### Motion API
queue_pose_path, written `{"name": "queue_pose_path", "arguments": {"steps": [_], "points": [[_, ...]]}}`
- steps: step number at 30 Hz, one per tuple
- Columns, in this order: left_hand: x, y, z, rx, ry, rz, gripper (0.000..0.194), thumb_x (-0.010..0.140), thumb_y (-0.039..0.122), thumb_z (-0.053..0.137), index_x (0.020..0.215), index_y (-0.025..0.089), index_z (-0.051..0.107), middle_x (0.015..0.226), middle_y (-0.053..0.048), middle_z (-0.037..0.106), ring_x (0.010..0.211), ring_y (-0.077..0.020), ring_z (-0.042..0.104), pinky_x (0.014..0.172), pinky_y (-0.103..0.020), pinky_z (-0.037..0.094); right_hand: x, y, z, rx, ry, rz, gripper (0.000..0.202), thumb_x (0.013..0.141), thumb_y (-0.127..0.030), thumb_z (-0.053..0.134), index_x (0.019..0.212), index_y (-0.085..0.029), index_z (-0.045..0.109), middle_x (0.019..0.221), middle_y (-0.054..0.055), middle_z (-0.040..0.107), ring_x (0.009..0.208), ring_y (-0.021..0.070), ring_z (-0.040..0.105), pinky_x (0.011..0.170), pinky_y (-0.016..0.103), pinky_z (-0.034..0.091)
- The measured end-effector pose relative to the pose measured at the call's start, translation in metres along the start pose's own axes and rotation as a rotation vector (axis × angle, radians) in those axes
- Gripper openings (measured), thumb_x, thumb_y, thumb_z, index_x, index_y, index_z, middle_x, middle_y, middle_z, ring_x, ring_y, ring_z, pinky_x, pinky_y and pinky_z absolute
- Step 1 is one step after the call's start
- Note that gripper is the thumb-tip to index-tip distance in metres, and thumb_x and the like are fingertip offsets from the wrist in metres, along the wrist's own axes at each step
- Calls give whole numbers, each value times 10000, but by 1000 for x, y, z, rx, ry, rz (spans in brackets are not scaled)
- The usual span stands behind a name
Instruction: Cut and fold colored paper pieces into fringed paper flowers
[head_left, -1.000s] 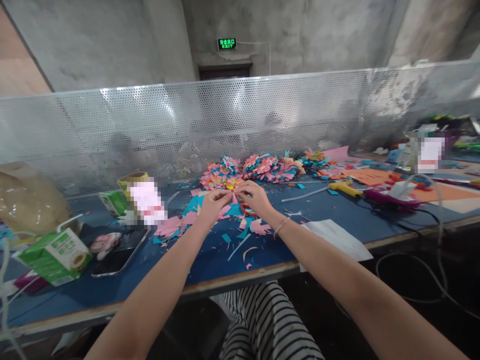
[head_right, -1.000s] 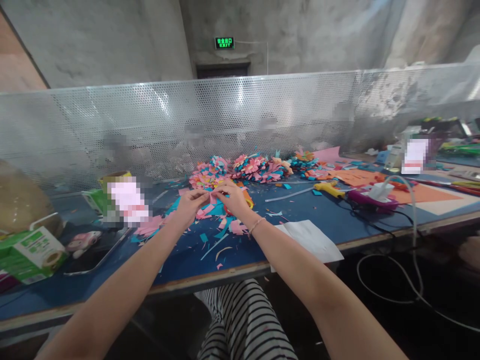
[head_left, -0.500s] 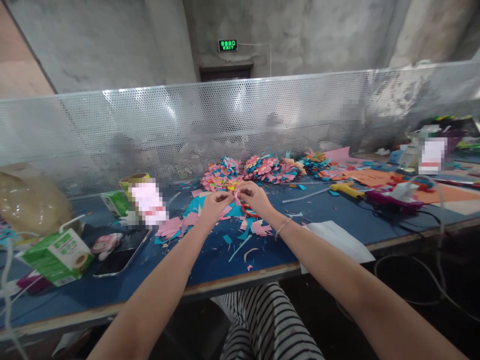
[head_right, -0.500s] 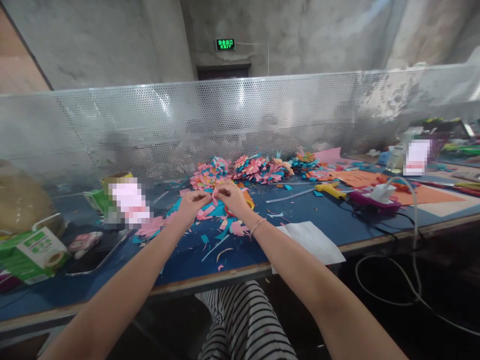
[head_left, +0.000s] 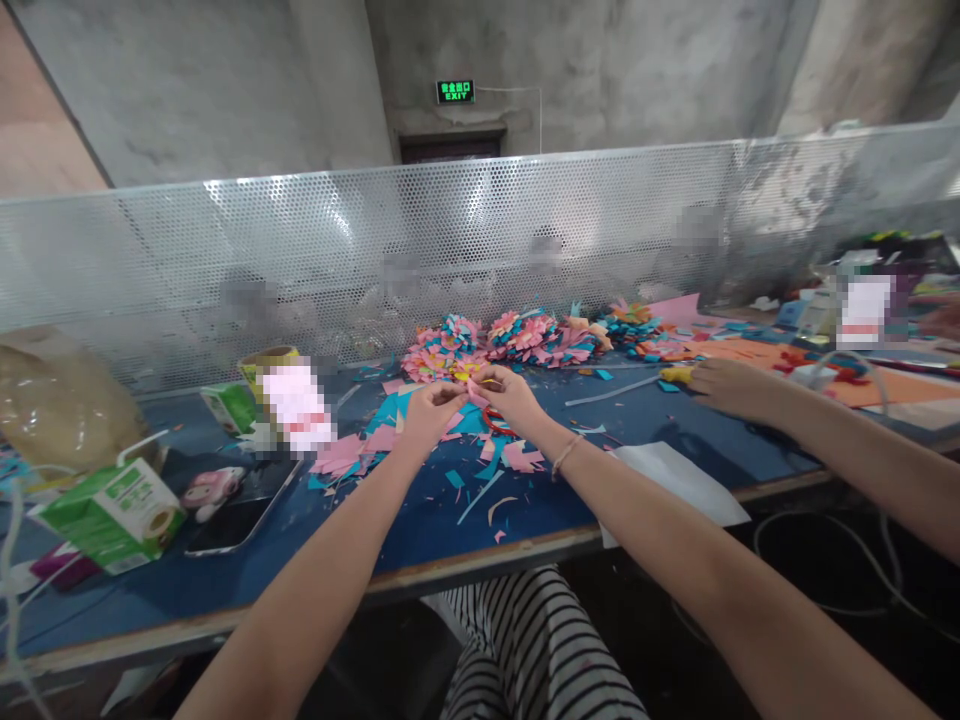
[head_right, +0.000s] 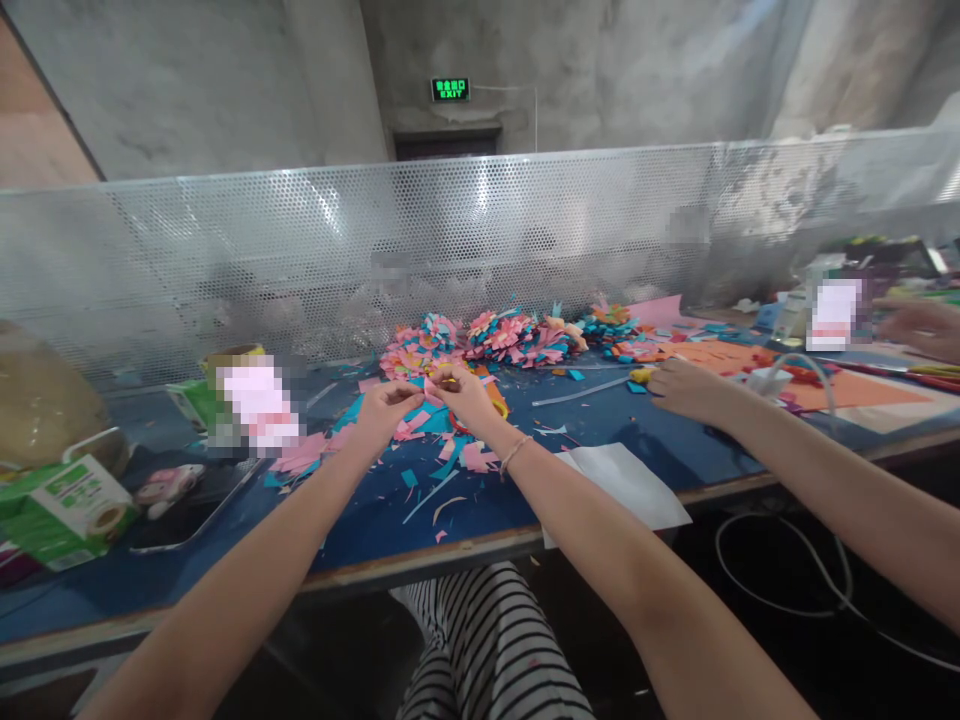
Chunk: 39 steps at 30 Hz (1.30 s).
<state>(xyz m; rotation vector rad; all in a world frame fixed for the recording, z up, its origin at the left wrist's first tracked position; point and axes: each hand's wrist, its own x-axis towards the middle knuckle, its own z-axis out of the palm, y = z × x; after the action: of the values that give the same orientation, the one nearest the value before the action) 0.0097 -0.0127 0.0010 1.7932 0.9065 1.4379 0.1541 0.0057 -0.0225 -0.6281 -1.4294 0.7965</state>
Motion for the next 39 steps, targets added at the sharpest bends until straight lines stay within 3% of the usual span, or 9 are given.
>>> {"name": "queue_pose_path", "arguments": {"steps": [10,25,39], "points": [[-3,2,5,-126,-12,-117,325,515,367,722,715,121,648,626,-36,634,581,-127,566,625,-291,475,-2,-3,1,-4,18,-14,232,610,-318,635,727,-187,485,788,6,564,712,109,551,727,281,457],[0,-5,4,-110,21,-103,309,485,334,740,683,130,621,613,-16,613,570,-113,549,601,-271,456,-4,-4,1,106,4,45,186,573,-247,635,711,-177,533,668,-20,557,608,91,516,578,222,426],[2,-7,3,-129,18,-85,285,483,315,738,653,130,604,566,7,585,535,-97,530,578,-250,445,-4,-2,1,119,-10,65,172,604,-268,644,712,-178,545,644,-28,542,589,89,499,573,227,400]]}}
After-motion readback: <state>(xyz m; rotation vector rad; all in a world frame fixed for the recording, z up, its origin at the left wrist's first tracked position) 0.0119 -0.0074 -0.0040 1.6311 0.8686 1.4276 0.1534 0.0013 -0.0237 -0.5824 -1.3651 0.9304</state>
